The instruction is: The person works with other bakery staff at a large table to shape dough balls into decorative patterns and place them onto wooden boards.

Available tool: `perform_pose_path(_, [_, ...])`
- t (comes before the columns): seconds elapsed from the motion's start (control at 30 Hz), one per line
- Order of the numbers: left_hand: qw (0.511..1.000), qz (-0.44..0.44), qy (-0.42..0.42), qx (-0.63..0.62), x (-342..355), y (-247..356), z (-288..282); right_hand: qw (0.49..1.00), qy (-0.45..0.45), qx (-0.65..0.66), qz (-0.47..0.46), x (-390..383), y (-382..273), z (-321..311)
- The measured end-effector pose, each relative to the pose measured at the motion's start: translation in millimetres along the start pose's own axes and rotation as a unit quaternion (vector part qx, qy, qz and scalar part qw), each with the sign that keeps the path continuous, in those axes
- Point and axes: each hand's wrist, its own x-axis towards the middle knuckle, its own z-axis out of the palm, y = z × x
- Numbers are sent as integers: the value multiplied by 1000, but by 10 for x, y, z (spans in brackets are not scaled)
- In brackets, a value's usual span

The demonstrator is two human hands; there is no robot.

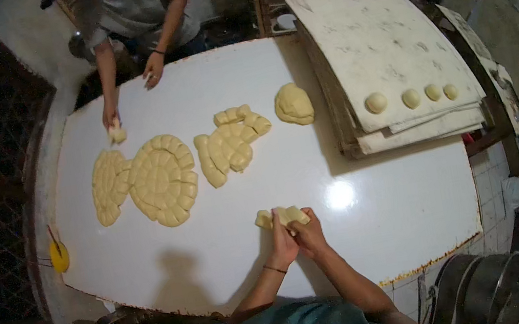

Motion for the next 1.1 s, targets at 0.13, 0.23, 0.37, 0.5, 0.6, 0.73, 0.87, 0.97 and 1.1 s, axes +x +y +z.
perform_pose_path(0.13, [996,-45,-51,66,131,-486,160,995,-30,-57,-72,-317,-337,-595])
perform_pose_path(0.23, [975,-181,-80,-96,148,-498,293,974,-6,-78,-214,-566,-563,-964])
perform_pose_path(0.37, [976,-142,-154,51,68,-604,340,977,1,-43,-210,-604,-466,-1215])
perform_pose_path(0.5, [931,-54,-299,201,-449,-648,391,954,-51,-104,-275,-937,-473,-1171])
perform_pose_path(0.6, [893,83,-276,346,-621,-753,563,917,-9,-201,-345,-1176,-735,-1564])
perform_pose_path(0.73, [600,232,-327,693,-1278,-746,938,948,42,-106,-298,-1489,-999,-2066])
perform_pose_path(0.87, [751,-84,-289,588,-1351,-665,913,892,-20,238,-383,-2021,-1668,-2449])
perform_pose_path(0.97, [463,152,-365,793,-656,-755,287,788,-285,298,-457,-1949,-1611,-3165])
perform_pose_path(1.1, [737,299,-150,587,87,-940,-332,662,271,-698,-30,-1688,-1348,-3652])
